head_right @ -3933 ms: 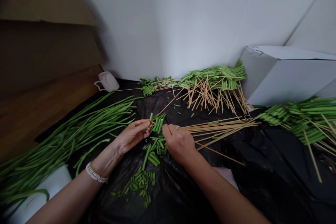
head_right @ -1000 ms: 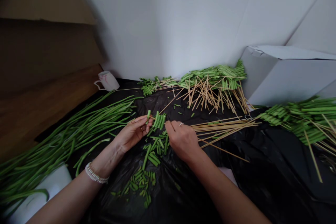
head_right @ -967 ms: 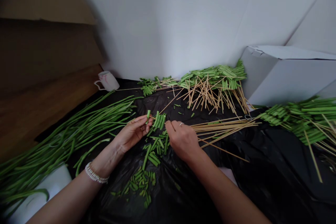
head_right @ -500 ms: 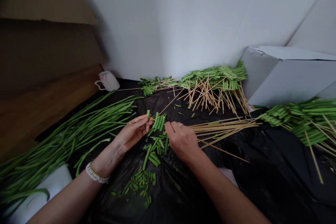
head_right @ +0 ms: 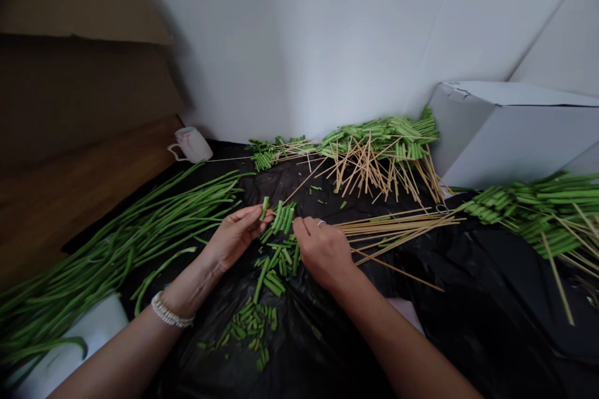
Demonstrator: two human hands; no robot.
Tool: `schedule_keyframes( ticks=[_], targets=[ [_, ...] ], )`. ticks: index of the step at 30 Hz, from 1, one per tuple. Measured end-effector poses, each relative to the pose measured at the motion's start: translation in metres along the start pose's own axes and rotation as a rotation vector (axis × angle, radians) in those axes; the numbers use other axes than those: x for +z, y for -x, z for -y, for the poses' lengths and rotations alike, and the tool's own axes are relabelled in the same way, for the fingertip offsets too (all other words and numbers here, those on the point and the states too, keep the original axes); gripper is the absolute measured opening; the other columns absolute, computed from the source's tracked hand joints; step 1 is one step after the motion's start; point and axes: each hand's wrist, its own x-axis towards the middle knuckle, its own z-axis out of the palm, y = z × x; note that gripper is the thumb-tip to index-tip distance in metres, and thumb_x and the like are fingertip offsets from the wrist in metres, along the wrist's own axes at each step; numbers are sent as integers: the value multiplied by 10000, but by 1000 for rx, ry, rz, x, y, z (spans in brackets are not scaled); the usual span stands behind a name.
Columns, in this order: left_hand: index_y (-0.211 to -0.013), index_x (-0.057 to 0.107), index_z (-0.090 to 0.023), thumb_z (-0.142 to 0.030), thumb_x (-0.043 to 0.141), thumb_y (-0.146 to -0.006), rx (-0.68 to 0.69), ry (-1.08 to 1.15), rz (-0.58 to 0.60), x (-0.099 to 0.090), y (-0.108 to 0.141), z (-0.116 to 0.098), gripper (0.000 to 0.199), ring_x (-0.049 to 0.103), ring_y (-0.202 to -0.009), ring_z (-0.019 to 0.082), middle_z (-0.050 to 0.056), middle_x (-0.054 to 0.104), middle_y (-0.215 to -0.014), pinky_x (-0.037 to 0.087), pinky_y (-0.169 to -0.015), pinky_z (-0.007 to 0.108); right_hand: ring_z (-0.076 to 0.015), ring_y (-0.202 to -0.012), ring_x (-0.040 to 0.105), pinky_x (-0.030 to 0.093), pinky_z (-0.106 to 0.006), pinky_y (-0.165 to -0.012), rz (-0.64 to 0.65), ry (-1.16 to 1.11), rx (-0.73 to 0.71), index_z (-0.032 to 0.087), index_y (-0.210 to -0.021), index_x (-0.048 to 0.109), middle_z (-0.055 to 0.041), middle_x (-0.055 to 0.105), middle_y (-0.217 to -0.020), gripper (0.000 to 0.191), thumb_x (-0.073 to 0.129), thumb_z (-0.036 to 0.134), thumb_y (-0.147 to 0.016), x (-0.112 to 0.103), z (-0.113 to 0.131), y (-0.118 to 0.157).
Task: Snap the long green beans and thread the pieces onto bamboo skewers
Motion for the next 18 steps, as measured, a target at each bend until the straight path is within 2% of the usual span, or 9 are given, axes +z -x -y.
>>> schedule_keyframes(
  ticks=[18],
  targets=[
    [-813, 736, -99, -153, 860, -634, -43, 37, 17, -2, -1, 3, 224, 663, -670, 91, 73, 745, -791, 510, -595, 151, -159, -637, 495, 279, -301, -564, 32, -26, 11, 155, -918, 673, -19, 597, -696, 217, 494, 50, -853, 2, 3, 2]
  ],
)
